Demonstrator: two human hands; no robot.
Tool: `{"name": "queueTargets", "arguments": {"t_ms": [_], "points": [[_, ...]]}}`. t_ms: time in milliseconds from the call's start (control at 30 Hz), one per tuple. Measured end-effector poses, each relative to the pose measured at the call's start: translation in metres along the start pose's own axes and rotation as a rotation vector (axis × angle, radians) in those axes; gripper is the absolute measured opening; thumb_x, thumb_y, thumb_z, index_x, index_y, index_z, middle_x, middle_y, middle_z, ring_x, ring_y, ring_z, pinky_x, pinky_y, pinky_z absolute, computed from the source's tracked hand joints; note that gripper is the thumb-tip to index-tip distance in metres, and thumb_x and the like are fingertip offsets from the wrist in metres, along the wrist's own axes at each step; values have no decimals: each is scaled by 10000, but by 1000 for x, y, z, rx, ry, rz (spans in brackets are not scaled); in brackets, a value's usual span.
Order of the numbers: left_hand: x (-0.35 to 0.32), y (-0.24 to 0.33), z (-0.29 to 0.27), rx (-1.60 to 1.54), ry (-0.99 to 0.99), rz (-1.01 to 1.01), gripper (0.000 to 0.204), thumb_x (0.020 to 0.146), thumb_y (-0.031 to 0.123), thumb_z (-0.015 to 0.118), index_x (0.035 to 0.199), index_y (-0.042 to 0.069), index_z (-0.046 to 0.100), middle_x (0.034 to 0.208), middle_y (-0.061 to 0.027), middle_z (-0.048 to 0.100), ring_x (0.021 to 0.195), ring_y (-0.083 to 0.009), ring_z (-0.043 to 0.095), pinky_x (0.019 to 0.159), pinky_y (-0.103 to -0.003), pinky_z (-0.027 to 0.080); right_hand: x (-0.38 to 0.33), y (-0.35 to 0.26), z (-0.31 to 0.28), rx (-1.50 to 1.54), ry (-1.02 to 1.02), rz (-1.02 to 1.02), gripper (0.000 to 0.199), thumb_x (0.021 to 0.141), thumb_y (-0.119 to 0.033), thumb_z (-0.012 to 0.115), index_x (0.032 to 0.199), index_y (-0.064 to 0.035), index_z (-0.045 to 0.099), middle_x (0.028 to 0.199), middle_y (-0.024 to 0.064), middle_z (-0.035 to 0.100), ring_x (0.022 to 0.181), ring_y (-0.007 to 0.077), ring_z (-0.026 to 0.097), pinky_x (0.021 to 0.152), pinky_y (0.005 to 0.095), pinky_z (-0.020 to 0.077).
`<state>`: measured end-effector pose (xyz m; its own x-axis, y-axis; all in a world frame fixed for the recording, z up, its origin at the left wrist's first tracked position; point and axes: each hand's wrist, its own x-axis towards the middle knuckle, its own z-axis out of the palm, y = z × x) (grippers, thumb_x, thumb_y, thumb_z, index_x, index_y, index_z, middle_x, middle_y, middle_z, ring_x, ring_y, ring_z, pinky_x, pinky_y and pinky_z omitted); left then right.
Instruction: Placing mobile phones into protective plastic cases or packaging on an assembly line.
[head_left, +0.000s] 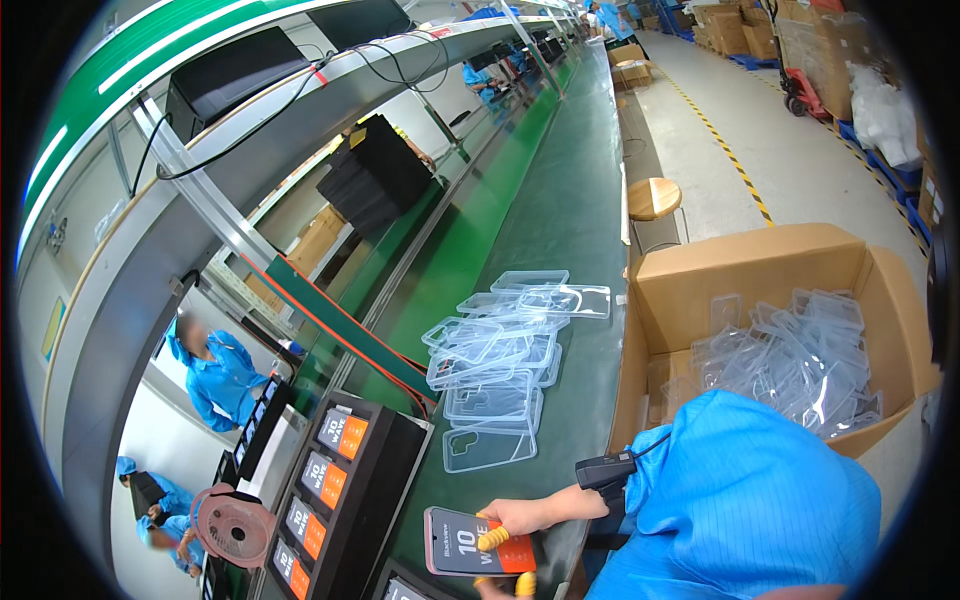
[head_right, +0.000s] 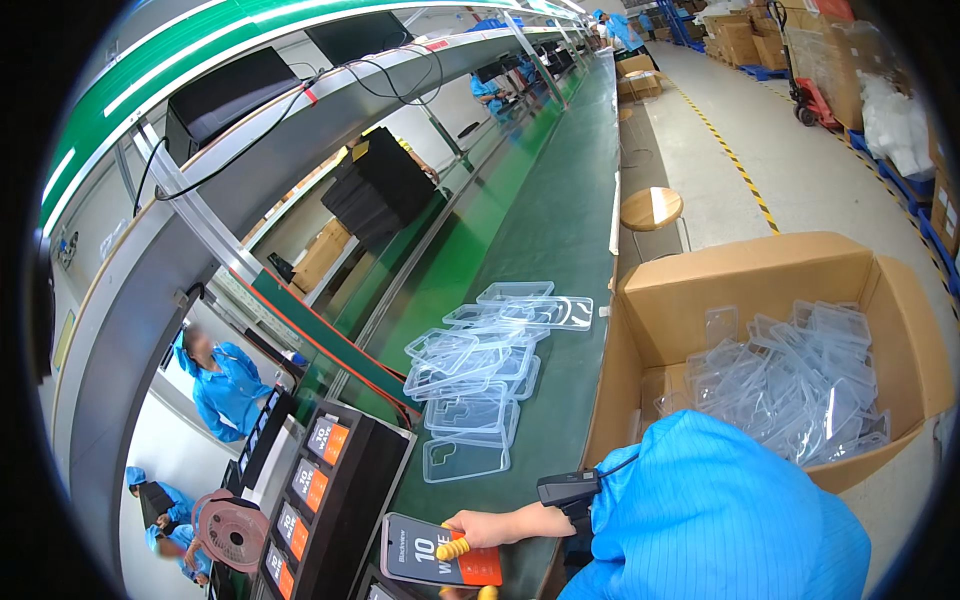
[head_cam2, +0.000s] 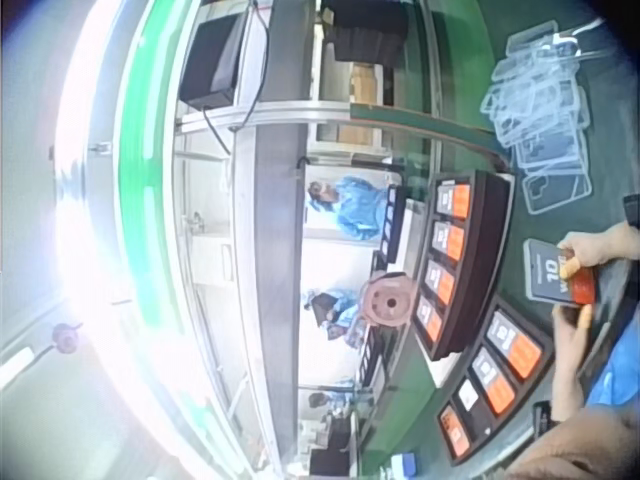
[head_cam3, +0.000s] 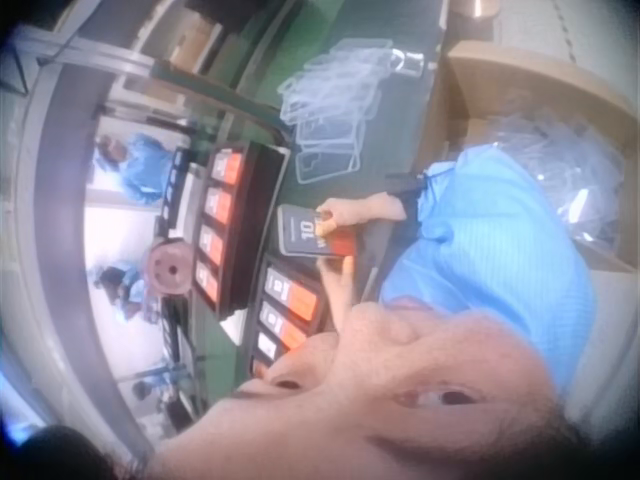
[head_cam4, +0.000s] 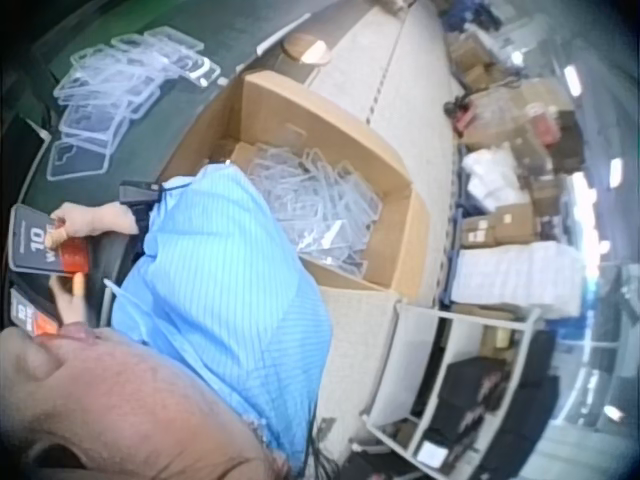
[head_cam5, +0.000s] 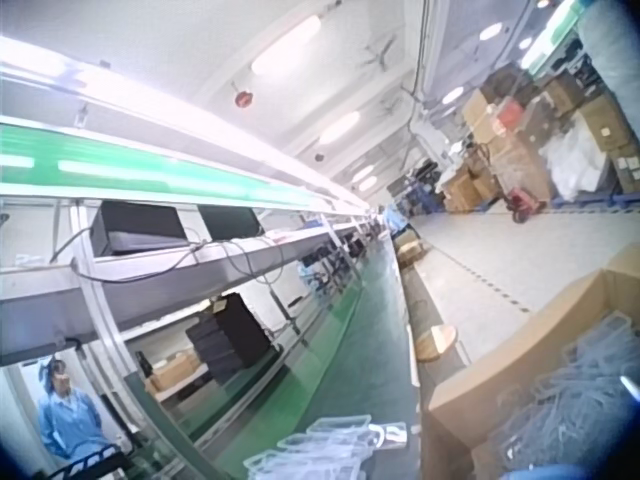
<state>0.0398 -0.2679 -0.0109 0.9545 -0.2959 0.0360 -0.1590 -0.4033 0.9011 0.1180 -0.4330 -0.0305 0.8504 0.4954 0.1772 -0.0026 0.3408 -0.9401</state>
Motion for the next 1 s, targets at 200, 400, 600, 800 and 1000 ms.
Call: {"name": "queueTargets", "arguments": {"t_ms": [200,400,600,800,1000], "points": [[14,-20,26,277,160,-38,328,747,215,588,929,-50,525,846,-227,577,744,-322,569,668,-366,439,-4,8,0,100,53,-75,368,698,-298,676,886,-14,536,782,-19,552,738,39,464,662,209,400],[14,-10,36,437,279,3,333,771,249,534,927,-44,512,845,-268,546,770,-423,518,665,-421,426,-8,5,1,-6,130,-104,387,698,-293,676,916,-9,530,817,-17,557,764,43,464,688,211,398],[-7,-32,4,-175,14,-1,395,784,253,553,999,-71,485,874,-129,559,793,-168,517,661,-291,424,-6,18,0,82,53,-287,237,816,-229,537,925,-18,531,854,16,563,789,98,502,719,237,398],[-54,-39,-85,-986,583,-181,548,742,320,541,1162,3,388,1085,-136,483,986,-238,475,820,-344,382,4,34,-10,-510,-46,-413,159,814,-200,526,857,-50,553,776,57,544,750,153,537,666,281,432],[-103,-98,-193,-440,1062,93,256,812,247,440,907,25,524,791,-69,574,651,-170,538,545,-277,403,-5,19,-13,-380,-8,-130,146,798,-159,525,821,-23,576,737,66,514,685,152,506,618,262,408]]}}
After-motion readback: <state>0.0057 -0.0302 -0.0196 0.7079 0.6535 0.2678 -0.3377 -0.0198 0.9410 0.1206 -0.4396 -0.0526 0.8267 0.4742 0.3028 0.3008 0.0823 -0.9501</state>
